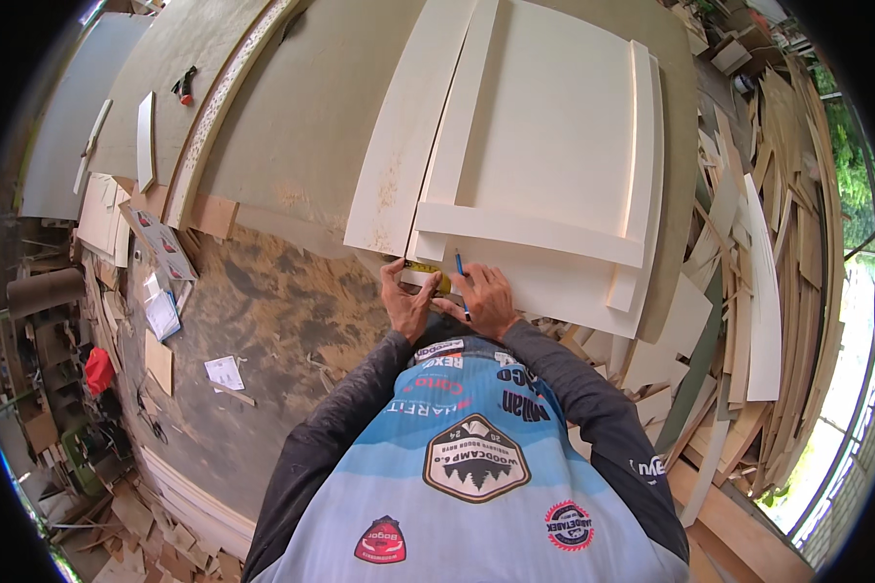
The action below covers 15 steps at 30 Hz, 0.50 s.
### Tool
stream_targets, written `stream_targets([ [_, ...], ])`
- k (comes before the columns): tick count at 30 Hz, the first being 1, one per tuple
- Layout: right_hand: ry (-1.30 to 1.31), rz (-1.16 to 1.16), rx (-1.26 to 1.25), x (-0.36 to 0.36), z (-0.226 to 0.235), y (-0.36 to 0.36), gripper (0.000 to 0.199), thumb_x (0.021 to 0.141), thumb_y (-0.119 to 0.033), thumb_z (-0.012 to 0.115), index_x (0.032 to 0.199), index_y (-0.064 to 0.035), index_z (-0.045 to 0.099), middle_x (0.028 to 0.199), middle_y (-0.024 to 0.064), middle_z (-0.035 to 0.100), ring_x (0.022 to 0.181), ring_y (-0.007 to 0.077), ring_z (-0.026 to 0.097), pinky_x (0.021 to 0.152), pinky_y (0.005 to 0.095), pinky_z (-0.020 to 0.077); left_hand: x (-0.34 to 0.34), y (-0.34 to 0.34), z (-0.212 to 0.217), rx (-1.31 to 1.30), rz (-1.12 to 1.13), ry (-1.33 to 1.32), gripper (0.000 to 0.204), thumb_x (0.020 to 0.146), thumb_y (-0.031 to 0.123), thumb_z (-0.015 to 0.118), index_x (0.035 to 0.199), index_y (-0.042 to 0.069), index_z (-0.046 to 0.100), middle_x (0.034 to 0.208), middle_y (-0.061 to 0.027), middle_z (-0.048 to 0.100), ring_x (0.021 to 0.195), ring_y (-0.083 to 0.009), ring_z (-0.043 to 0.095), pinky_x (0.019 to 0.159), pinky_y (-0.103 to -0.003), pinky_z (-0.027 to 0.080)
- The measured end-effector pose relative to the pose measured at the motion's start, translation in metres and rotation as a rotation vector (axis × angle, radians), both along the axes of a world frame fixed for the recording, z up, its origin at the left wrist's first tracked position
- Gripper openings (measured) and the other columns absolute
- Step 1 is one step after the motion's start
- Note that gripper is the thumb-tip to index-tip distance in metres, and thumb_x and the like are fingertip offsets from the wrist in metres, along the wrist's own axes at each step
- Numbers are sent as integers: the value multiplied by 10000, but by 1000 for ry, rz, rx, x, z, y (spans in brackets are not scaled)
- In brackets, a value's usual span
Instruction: The person arranges several rectangular wooden boards on a workbench, aligns a narrow strip of wood along one piece, and uses a pencil to mark cut lines before measuring the width with a tape measure.
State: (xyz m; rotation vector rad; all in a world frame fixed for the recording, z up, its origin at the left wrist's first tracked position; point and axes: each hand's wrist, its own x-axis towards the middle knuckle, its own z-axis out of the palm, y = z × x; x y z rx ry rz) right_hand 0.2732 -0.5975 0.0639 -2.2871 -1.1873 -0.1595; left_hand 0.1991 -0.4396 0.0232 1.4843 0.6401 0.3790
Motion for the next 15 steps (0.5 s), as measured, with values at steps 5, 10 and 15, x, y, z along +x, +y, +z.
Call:
stream_targets([
  [5,47,-48,2,-6,-11,14,277,860,-290,730,1011,-70,656,968,116,558,884,288,604,748,408,484,0,-1,0,-158,25,-103,503,880,38,785,1243,15,439,1123,-125,615,900,-169,685,736,-273,581],
  [10,135,-97,79,-14,-6,20,198,817,-150,749,989,-74,690,916,91,570,755,281,610,645,410,502,-9,1,-8,-123,48,-180,430,923,-23,669,1296,4,456,1213,-125,570,973,-195,678,808,-304,580],
  [15,153,-65,114,-15,-7,15,211,787,-56,735,991,-52,678,878,98,565,694,290,609,589,407,507,-31,8,-55,-485,188,-150,451,833,-45,529,1283,-20,498,1227,-126,561,932,-257,683,858,-379,574],
])
